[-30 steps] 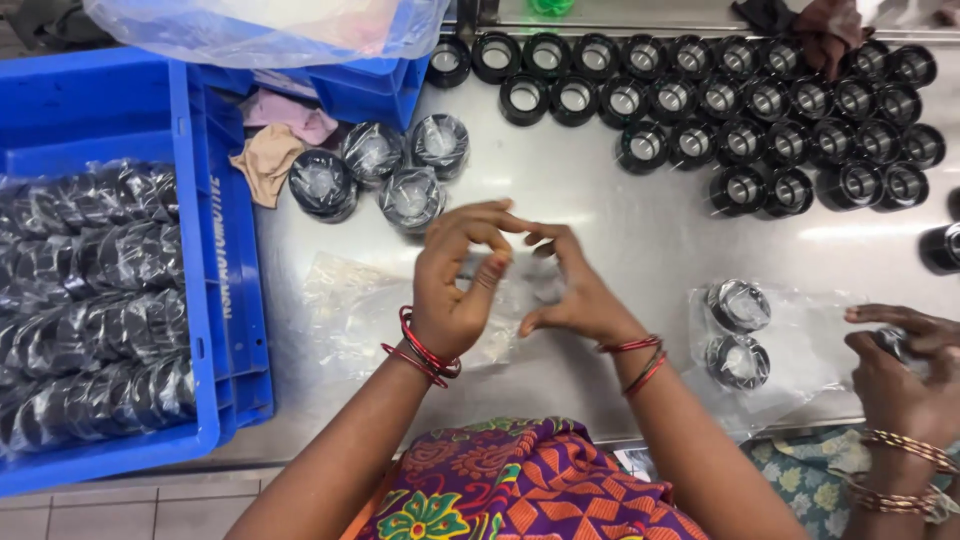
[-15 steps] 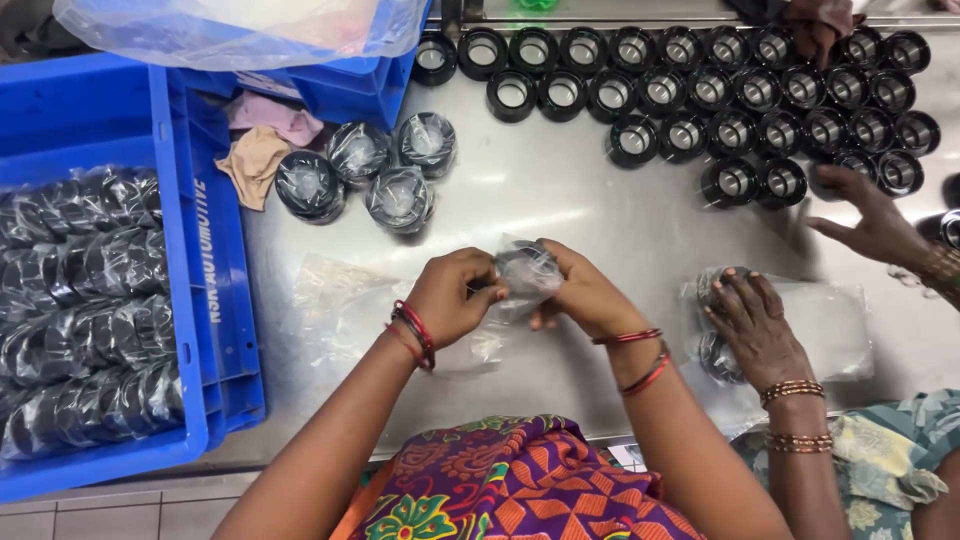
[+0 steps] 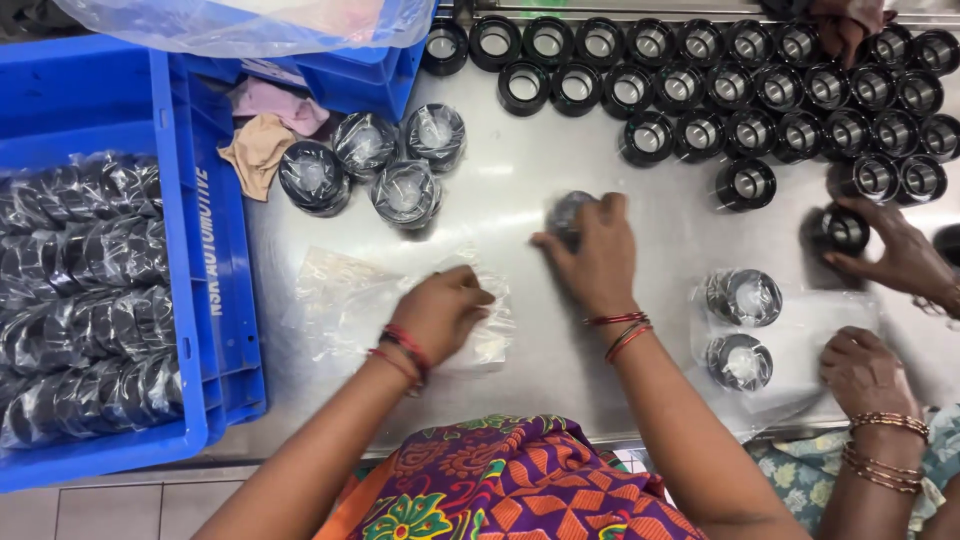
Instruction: Packing circular metal components into plastic bags and organizing them in a storage crate.
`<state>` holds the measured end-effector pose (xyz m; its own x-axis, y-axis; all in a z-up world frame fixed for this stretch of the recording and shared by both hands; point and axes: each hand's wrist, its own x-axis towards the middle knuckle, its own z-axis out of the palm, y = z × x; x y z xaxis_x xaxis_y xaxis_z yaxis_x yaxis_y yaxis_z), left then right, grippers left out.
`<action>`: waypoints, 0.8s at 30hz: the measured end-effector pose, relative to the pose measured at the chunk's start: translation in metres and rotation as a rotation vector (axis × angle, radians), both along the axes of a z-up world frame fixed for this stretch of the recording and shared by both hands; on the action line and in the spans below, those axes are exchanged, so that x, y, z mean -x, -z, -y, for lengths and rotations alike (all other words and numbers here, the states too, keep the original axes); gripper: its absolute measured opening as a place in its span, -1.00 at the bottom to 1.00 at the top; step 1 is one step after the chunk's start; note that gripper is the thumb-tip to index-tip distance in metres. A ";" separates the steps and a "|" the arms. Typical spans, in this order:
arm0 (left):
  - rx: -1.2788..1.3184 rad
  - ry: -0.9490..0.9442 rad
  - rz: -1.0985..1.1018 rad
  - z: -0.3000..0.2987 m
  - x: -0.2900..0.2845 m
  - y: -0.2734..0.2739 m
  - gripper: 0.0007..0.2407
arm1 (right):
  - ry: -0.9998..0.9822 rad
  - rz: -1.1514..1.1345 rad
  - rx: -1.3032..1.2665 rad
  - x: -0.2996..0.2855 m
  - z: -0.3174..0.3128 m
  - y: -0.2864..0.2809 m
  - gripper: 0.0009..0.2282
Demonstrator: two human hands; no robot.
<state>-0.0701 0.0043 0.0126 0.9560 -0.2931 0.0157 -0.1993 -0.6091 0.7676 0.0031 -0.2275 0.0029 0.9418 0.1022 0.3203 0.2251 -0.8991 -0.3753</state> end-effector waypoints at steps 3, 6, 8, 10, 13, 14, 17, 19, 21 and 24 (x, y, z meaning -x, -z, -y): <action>-0.113 0.083 0.101 0.028 -0.001 0.018 -0.94 | -0.295 -0.026 -0.333 -0.001 -0.008 -0.014 -0.70; -0.095 0.164 0.123 0.046 -0.005 0.032 -0.95 | -0.337 -0.146 -0.573 -0.007 0.016 0.002 -0.83; -0.065 0.196 0.149 0.053 -0.008 0.031 -0.95 | -0.236 -0.158 -0.522 -0.007 0.035 0.013 -0.90; 0.083 -0.122 -0.070 0.057 -0.013 0.023 -0.78 | 0.026 -0.675 -0.785 -0.002 0.049 0.017 -0.91; -0.041 -0.152 -0.090 0.064 -0.019 0.011 -0.89 | -0.044 -0.666 -0.854 0.009 0.055 0.032 -0.93; -0.040 -0.152 -0.089 0.066 -0.018 0.015 -0.89 | -0.044 -0.666 -0.853 0.010 0.059 0.038 -0.93; -0.086 -0.195 0.009 0.062 -0.017 0.029 -0.94 | -0.091 -0.683 -0.924 0.012 0.067 0.046 -0.91; 0.136 -0.164 0.082 0.050 -0.015 0.045 -0.97 | -0.105 -0.869 -1.100 0.017 0.068 0.035 -0.88; 0.249 -0.150 -0.018 0.043 -0.013 0.039 -0.98 | -0.069 -0.966 -1.090 0.022 0.053 0.012 -0.85; 0.429 -0.129 -0.103 0.036 -0.010 0.039 -0.98 | -0.062 -1.082 -1.051 0.024 0.032 0.008 -0.82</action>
